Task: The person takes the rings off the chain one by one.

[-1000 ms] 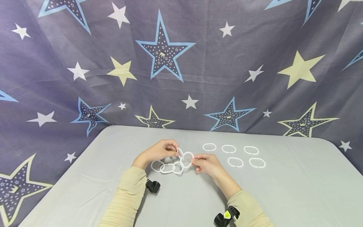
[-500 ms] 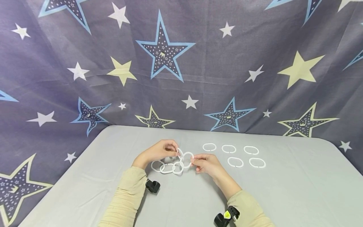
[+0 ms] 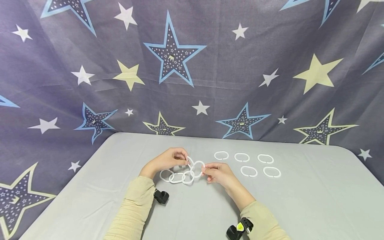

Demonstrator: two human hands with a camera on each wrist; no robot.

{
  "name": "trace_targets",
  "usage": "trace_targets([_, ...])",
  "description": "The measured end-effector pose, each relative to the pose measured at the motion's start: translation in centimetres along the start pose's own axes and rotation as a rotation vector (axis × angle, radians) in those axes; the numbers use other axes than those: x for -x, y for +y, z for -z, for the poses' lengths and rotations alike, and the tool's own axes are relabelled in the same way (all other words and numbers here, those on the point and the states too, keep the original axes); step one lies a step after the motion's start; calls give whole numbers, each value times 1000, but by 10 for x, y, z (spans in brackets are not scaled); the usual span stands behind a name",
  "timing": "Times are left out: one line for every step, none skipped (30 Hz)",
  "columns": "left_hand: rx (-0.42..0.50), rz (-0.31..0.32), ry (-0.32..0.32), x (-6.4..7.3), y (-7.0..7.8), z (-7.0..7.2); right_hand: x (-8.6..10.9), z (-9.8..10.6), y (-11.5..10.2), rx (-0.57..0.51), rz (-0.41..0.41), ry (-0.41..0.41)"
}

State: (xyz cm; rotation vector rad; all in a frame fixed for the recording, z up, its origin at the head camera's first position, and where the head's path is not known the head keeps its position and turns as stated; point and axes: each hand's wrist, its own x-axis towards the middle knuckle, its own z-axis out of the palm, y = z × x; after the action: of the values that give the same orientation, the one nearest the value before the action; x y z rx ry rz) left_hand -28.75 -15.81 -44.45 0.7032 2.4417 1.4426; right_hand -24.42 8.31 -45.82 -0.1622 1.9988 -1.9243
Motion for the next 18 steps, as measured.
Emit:
trace_targets([-1,5,1,0,0,0,0,0,0,1,0,-1])
trace_targets([-2,9,2,0,0,0,0,0,0,0,-2,1])
trace_targets([-3,10,2,0,0,0,0,0,0,0,-3,5])
trace_targets([-4,8,3,0,0,0,0,1,0,-1,-5,8])
trace_targets([-5,7,4,0,0,0,-1,1,0,-1,-7,10])
trace_targets([-4,5,5,0,0,0,-1,1,1,0,-9,12])
trace_targets([-2,8,6,0,0,0,-1,1,1,1,-9,13])
trace_targets([-1,6,6,0,0,0,-1,1,1,2,-8,15])
trace_targets([1,-2,6,0,0,0,-1,1,1,2,-8,15])
trace_targets([8,-3,8,0,0,0,-1,1,1,3,-5,14])
trace_targets([16,-3,9,1,0,1,-1,1,1,5,-2,11])
trace_targets([25,-4,11,1,0,1,-1,1,1,4,0,10])
trace_targets([32,-4,13,1,-1,1,-1,1,2,3,0,10])
trace_targets([37,-1,15,1,-1,1,-1,1,2,2,0,10])
trace_targets([43,0,16,1,-1,1,-1,1,2,2,-2,11])
trace_targets([46,7,18,1,-2,1,-1,2,2,3,-1,11])
trace_targets([45,9,18,1,-2,1,-1,2,2,2,-3,11])
trace_targets([43,11,18,1,-2,2,-1,2,2,2,-5,12])
